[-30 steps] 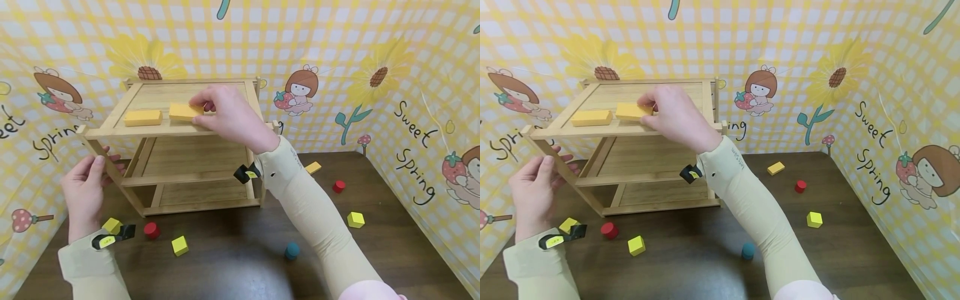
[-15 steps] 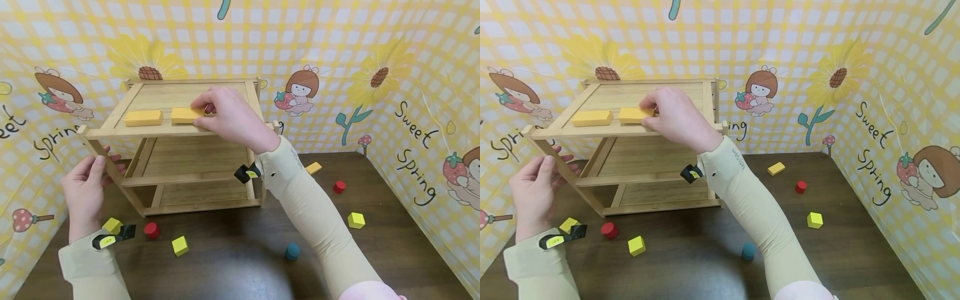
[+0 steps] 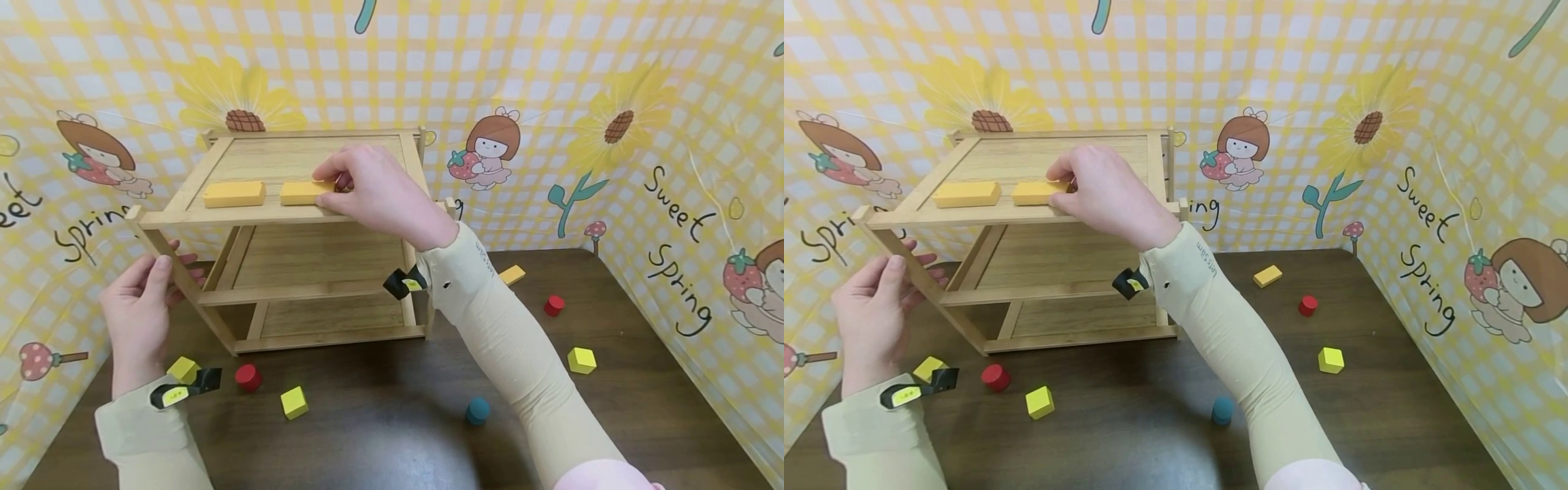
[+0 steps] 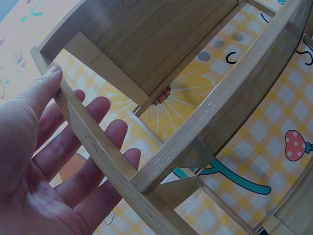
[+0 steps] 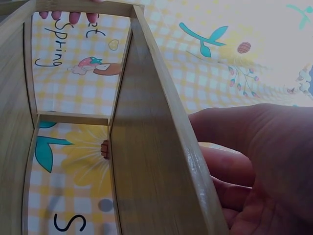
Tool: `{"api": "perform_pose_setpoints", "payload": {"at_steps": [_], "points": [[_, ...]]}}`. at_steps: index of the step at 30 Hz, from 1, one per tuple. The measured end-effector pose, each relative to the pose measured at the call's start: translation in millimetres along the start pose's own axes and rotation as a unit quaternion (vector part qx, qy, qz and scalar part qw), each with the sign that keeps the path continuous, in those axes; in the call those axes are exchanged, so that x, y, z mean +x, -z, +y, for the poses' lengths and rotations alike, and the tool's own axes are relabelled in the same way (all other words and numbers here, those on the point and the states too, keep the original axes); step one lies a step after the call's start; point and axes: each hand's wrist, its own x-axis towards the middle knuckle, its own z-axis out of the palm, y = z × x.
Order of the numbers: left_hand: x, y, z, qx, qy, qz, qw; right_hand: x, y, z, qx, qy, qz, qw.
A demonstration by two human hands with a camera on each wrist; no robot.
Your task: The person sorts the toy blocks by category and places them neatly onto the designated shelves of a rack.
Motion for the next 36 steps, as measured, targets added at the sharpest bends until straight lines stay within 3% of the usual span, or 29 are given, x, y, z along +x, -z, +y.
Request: {"api": "perform_pose_setpoints", "payload": {"at_steps": [11, 23, 36], "points": [[-0.3, 0.0, 0.1, -0.004, 0.003, 0.000, 1.0000, 0.5, 0.2, 0.6, -0.018, -0.004, 0.002, 0.9998], [-2.1, 0.8, 0.7, -0.001, -0.001, 0.001, 1.0000, -10.6, 5.2, -4.8, -0.013, 0.017, 0.049, 0.9986], [-1.8, -1.0, 0.9, -0.003, 0.000, 0.000, 1.0000, -35.4, 11.9, -8.5, 0.016, 0.119, 0.121, 0.9854]]}}
